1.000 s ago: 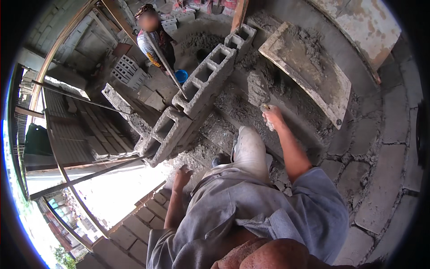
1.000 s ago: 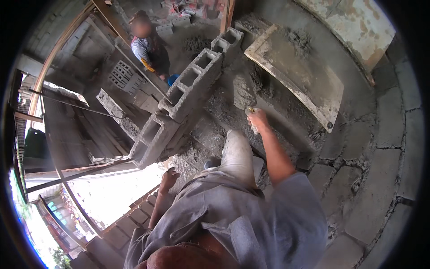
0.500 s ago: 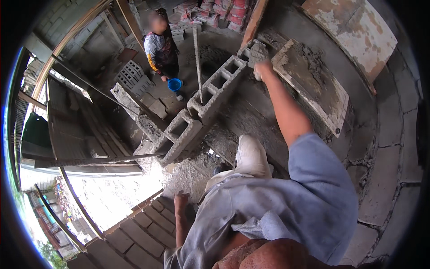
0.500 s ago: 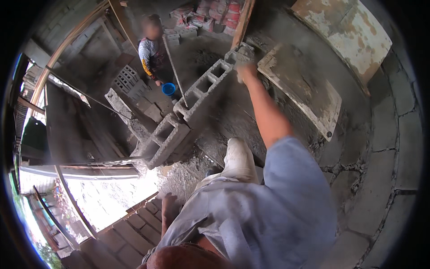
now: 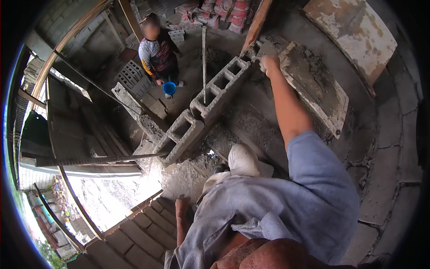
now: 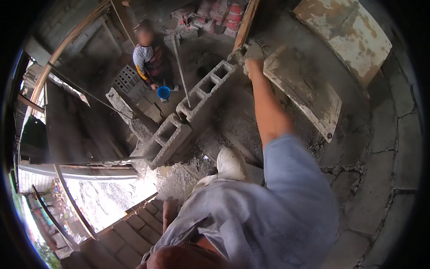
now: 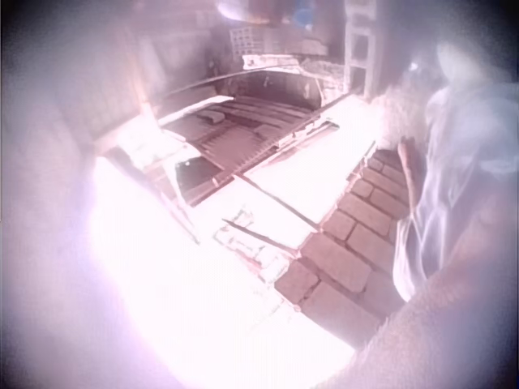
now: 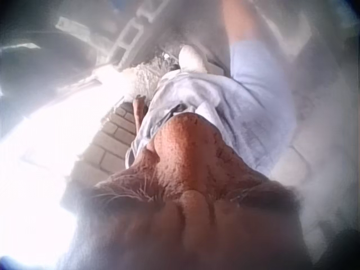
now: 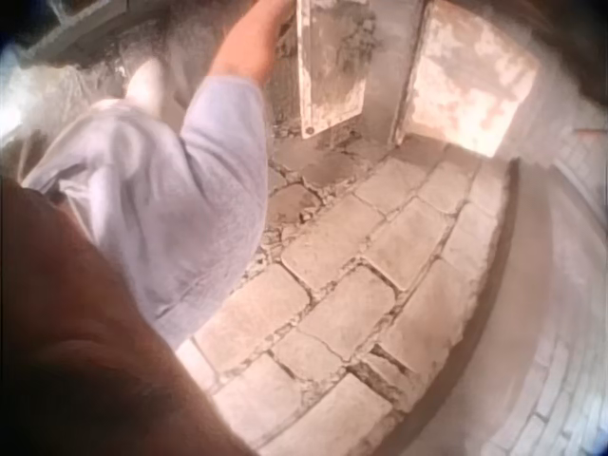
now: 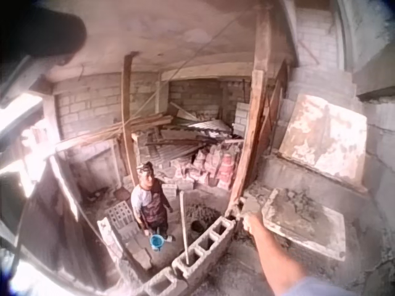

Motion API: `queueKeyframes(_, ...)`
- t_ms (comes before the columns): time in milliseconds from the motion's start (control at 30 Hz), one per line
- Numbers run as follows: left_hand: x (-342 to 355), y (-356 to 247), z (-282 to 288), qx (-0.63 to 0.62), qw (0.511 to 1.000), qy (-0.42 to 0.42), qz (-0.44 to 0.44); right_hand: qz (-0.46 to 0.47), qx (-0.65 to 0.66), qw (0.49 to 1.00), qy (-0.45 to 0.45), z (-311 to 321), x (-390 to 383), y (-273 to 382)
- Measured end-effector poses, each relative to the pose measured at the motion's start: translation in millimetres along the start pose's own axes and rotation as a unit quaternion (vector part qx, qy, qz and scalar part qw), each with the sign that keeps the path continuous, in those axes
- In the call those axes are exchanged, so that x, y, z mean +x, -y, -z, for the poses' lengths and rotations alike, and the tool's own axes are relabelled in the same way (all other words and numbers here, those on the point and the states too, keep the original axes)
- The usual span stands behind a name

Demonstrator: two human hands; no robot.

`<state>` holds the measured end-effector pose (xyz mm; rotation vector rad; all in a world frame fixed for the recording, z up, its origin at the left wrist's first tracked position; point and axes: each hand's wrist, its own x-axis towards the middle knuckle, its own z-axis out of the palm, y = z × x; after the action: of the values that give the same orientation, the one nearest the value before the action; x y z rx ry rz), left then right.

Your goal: Placing concrete blocks and applying mortar to construct stairs inside a structure.

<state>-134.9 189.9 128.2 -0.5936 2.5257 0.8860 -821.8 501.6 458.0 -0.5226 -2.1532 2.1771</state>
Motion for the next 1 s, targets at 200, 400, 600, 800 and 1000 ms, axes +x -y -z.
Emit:
queueKeyframes(200,67,-121,59,-0.223,0.974,0.03,-0.023,0.07,-0.025,0.997,0.025,77,-67,-68)
queueKeyframes(400,178,-285,109,0.051,0.935,0.035,-0.349,0.014,-0.164,0.986,0.04,137,-165,-128)
queueKeyframes(600,241,-492,207,-0.087,0.9,-0.128,-0.408,0.113,-0.334,0.935,0.026,258,-228,-206)
queueKeyframes(800,317,-597,221,0.01,0.917,-0.186,-0.352,-0.003,-0.338,0.941,-0.007,355,-303,-241)
queueKeyframes(1000,391,-651,210,0.099,0.922,-0.236,-0.291,-0.027,-0.42,0.905,-0.062,391,-350,-262)
